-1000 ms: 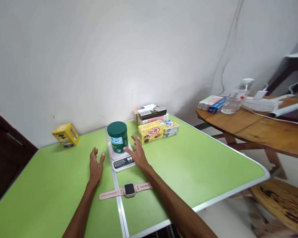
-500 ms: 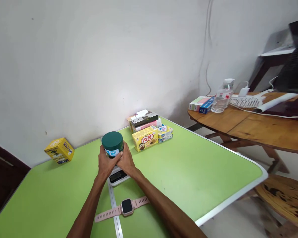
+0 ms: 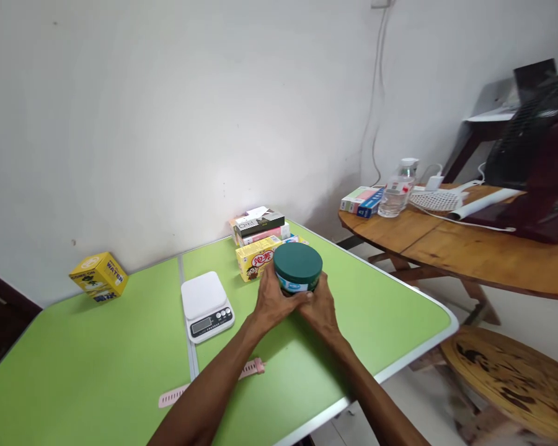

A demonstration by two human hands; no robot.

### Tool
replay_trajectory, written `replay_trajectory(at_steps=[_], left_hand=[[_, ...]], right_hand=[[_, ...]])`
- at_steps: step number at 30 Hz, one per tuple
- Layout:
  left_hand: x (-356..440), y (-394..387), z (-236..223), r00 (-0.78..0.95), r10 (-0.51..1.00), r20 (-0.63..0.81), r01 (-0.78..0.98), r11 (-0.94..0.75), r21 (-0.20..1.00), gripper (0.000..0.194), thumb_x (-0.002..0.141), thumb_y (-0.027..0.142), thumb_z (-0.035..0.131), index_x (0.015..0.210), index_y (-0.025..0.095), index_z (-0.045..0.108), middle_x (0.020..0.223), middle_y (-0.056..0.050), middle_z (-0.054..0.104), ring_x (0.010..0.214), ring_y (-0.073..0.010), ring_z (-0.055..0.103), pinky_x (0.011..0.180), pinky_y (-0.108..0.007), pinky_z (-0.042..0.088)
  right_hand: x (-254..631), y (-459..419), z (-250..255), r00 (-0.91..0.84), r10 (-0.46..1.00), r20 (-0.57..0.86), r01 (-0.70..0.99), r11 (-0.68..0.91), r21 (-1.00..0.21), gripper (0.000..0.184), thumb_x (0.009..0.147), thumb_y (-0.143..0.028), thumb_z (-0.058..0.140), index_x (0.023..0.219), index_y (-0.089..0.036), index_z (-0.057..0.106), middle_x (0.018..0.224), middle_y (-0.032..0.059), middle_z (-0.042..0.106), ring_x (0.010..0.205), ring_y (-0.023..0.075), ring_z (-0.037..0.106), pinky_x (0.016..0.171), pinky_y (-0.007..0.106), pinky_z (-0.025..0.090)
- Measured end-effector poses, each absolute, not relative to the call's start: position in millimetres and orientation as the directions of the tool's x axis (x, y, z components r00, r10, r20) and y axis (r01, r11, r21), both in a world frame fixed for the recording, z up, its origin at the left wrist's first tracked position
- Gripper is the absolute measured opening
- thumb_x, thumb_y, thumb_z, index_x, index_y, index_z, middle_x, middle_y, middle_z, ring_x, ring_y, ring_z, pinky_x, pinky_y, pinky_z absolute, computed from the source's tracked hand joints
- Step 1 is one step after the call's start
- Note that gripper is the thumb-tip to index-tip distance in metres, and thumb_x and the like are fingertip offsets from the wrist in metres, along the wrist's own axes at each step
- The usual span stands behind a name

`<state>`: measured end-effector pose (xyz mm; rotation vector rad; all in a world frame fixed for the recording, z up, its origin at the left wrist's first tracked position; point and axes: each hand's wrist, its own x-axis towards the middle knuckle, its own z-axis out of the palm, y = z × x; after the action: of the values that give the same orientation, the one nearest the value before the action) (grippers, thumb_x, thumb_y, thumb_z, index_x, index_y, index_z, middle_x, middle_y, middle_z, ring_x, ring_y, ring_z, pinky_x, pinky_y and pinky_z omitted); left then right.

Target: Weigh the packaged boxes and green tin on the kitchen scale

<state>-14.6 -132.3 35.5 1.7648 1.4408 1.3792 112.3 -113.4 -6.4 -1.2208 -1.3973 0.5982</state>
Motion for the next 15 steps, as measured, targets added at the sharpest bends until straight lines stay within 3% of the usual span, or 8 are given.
replay_trajectory(at_steps=[6,12,15], left_hand=[[23,-93,26,-0.035,0.948,0.315,0.437,-0.269,0.858,0.093,0.065,0.038,0.092,0.143,0.020,0.045,0.141,-0.018,0.057,0.138,-0.0368,0.053,0.118,-0.053,0.040],[27,-80,26,-0.017,0.951,0.310,0.447,-0.270,0.853,0.088,0.074,0.032,0.085,0.149,0.018,0.041,0.146,-0.021,0.053,0.142,-0.0372,0.050,0.122,-0.056,0.037],[11,-104,29,0.034,0.935,0.353,0.450,-0.330,0.830,0.092,0.076,0.037,0.084,0.154,0.019,0.038,0.153,-0.021,0.049,0.146,-0.0394,0.046,0.121,-0.059,0.039]], right_hand=[[146,-82,-14,0.246,0.895,0.372,0.400,0.255,-0.880,0.080,0.065,-0.054,0.071,0.133,-0.017,0.051,0.125,0.0193,0.068,0.105,0.0337,0.067,0.091,0.048,0.054],[148,-48,-10,0.264,0.906,0.330,0.393,0.211,-0.895,0.094,0.059,-0.067,0.076,0.133,-0.016,0.049,0.127,0.0223,0.066,0.107,0.0356,0.065,0.092,0.051,0.053],[139,-51,6,0.247,0.886,0.391,0.384,0.281,-0.879,0.095,0.061,-0.073,0.075,0.133,-0.015,0.051,0.123,0.0231,0.066,0.105,0.0370,0.065,0.089,0.055,0.052]])
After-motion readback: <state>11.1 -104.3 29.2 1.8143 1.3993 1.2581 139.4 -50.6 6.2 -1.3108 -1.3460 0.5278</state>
